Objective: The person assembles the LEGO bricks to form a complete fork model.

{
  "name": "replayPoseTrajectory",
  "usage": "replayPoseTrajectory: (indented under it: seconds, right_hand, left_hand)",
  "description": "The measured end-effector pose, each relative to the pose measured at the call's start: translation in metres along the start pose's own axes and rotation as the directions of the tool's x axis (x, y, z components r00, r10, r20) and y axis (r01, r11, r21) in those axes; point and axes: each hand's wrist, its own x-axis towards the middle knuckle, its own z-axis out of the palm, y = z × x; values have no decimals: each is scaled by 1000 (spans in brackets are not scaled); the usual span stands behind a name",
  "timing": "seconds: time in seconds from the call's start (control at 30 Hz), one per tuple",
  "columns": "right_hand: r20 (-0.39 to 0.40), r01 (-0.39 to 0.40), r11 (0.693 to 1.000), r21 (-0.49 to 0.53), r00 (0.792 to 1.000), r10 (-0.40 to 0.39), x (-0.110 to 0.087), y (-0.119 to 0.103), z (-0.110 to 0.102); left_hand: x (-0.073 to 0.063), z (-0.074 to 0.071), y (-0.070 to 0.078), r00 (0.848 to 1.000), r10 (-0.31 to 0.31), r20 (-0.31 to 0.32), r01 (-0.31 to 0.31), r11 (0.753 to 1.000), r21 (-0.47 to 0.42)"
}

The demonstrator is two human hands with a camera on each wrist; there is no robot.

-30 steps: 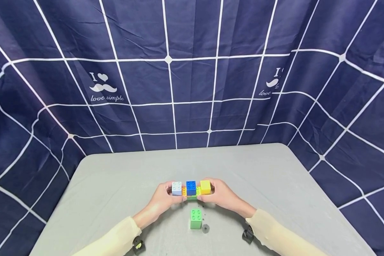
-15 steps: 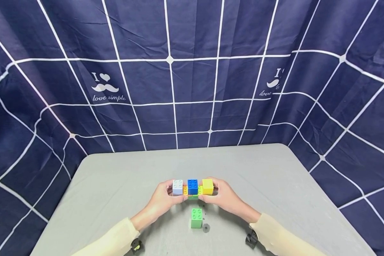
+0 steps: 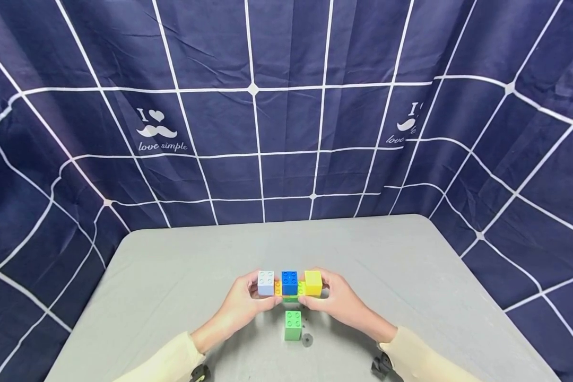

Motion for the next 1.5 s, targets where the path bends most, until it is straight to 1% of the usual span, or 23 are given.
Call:
replayPoseTrajectory:
  seconds: [0.2, 0.33, 0.47, 0.57, 0.77, 0.87, 1.03, 1.17, 1.3, 1.4, 1.5]
  right_hand:
    - [4, 36, 999, 4, 999, -36, -9, -1, -2]
    - [-3, 26, 1000, 4, 1000, -26, -16, -2, -2]
    - [-6, 19, 1000, -3, 1000, -19, -22, -5, -3]
    - [-7, 27, 1000, -8, 1000, -28, -25, -7, -2]
    - [11, 34, 999, 1, 999, -34, -28, -10, 0]
    - [19, 37, 999, 8, 999, -37, -30, -10, 2]
    - [19, 48, 999, 9, 999, -48, -34, -11, 2]
    - [24, 53, 999, 5, 998, -53, -37, -12, 2]
    - [26, 47, 999, 5, 999, -48, -39, -13, 1]
    - [24, 47, 999, 0, 999, -47, -40, -14, 1]
    - [27, 53, 999, 6, 998, -53, -41, -14, 2]
  left_hand:
    - [-8, 5, 4, 1000, 9, 22, -8, 1000, -15]
    - [-12, 8, 5, 999, 19, 35, -18, 1000, -26]
    - [-14, 9, 5, 998, 40, 41, -39, 999, -8]
    - [-16, 9, 6, 998, 50, 48, -50, 999, 7]
    - [-23, 7, 7, 997, 53, 50, -55, 998, 33]
    - [-26, 7, 7, 997, 48, 61, -48, 999, 3]
    - [-30, 8, 7, 996, 34, 86, -28, 997, -73]
    - [-32, 9, 7, 993, 28, 111, -19, 996, -84]
    - [-32, 9, 7, 991, 24, 133, -17, 999, -51]
    - [-32, 9, 6, 991, 21, 135, -20, 1000, -12]
    - [-32, 10, 6, 991, 4, 134, -6, 1000, 16]
